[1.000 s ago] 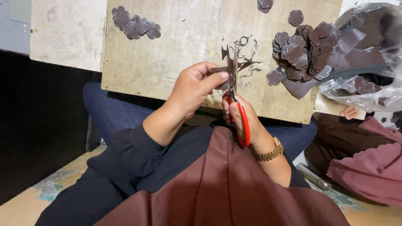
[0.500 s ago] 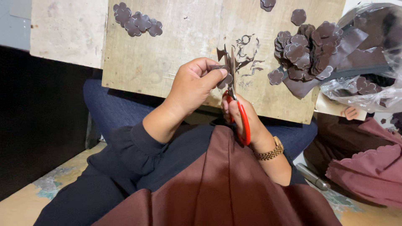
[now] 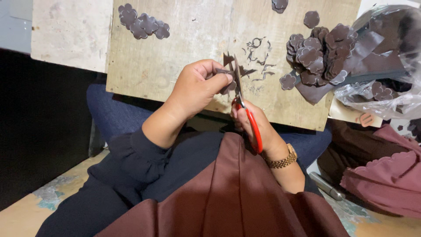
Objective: The person uses red-handled scissors to trim the edges of dark brown flower-shaped pieces of material. They hold each piece with the left hand and cut with the right, placing finished pieces on a wooden board. A second person is visible in the background performing a similar task.
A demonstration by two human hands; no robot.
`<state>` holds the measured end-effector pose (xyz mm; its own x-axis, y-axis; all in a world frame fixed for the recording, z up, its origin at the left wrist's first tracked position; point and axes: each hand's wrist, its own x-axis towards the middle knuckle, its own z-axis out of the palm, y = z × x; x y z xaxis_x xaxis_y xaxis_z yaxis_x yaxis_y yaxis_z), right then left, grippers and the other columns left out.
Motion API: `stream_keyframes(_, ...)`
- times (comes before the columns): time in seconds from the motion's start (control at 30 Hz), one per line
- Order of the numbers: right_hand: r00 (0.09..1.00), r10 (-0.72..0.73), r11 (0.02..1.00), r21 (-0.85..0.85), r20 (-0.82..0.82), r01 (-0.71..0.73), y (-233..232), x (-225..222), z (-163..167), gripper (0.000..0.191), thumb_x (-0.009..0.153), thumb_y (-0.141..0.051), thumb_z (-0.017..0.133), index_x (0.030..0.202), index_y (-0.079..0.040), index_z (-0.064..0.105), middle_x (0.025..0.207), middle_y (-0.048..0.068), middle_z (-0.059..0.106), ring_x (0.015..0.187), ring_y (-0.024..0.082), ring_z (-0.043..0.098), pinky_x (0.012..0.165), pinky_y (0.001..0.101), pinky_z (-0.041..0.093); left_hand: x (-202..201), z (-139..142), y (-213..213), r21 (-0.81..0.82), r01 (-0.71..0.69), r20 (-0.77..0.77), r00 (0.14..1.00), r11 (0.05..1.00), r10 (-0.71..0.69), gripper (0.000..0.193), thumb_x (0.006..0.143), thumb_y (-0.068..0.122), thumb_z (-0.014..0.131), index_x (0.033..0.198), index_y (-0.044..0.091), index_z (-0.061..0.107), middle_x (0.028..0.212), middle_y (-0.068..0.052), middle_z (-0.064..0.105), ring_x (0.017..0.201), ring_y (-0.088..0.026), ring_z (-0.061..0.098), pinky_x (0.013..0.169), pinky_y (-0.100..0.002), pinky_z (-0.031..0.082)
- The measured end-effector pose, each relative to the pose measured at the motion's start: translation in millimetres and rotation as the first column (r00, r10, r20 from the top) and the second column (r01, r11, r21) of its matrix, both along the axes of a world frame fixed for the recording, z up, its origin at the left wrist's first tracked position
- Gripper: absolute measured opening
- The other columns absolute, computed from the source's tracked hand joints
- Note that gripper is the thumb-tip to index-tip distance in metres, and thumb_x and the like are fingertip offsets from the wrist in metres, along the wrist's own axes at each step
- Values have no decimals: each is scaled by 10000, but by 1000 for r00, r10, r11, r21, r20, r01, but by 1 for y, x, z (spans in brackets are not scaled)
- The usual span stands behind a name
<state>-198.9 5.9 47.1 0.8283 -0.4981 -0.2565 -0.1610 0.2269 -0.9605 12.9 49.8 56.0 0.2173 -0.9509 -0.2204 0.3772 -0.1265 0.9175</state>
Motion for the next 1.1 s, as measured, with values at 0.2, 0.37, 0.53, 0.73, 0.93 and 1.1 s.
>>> stream_keyframes(0.2,1000,8,1000,29,-6,-8,-1,2,1,451,1045,-530,502,1025,-80,534,834,-43,447,701,73,400,621,222,381,6,0,-2,20,19,-41,999,1000,-18,107,944,71,664,966,-26,702,846,-48,722,735,-82,632,678,-238,525)
stream_keyframes(0.37,1000,6,997,73,24,-8,1,1,-1,431,1047,-511,497,1022,-83,536,846,-47,450,716,70,392,627,221,370,8,-1,-1,20,27,-22,999,999,-27,108,944,80,668,965,-22,697,843,-50,723,734,-83,640,682,-238,535)
stream_keyframes(0.53,1000,18,998,67,-1,-18,1,-1,-1,432,1054,-508,508,977,-84,529,803,-48,432,692,74,385,609,224,360,12,2,0,13,51,60,997,999,-52,119,951,89,673,946,-28,693,838,-61,730,731,-88,647,679,-241,541)
stream_keyframes(0.73,1000,18,999,49,-7,-17,1,1,1,438,1052,-511,488,965,-85,531,788,-47,431,676,72,378,592,224,346,14,2,0,2,61,84,995,998,-61,124,950,106,678,977,-12,702,855,-36,739,750,-61,664,698,-224,553)
stream_keyframes(0.93,998,-55,997,46,10,54,4,2,3,435,1073,-513,434,968,-98,513,784,-41,441,667,77,399,595,224,365,-7,-4,-1,74,-9,-158,987,997,21,153,923,91,732,1059,24,713,943,-6,721,742,-39,572,660,-202,468)
stream_keyframes(1.1,995,-100,990,99,26,97,3,0,0,428,1078,-507,433,996,-92,502,814,-33,438,680,85,393,604,232,369,-24,-12,-7,66,-72,-153,985,995,81,143,955,143,691,1043,31,704,953,-15,742,812,-48,649,704,-212,520)
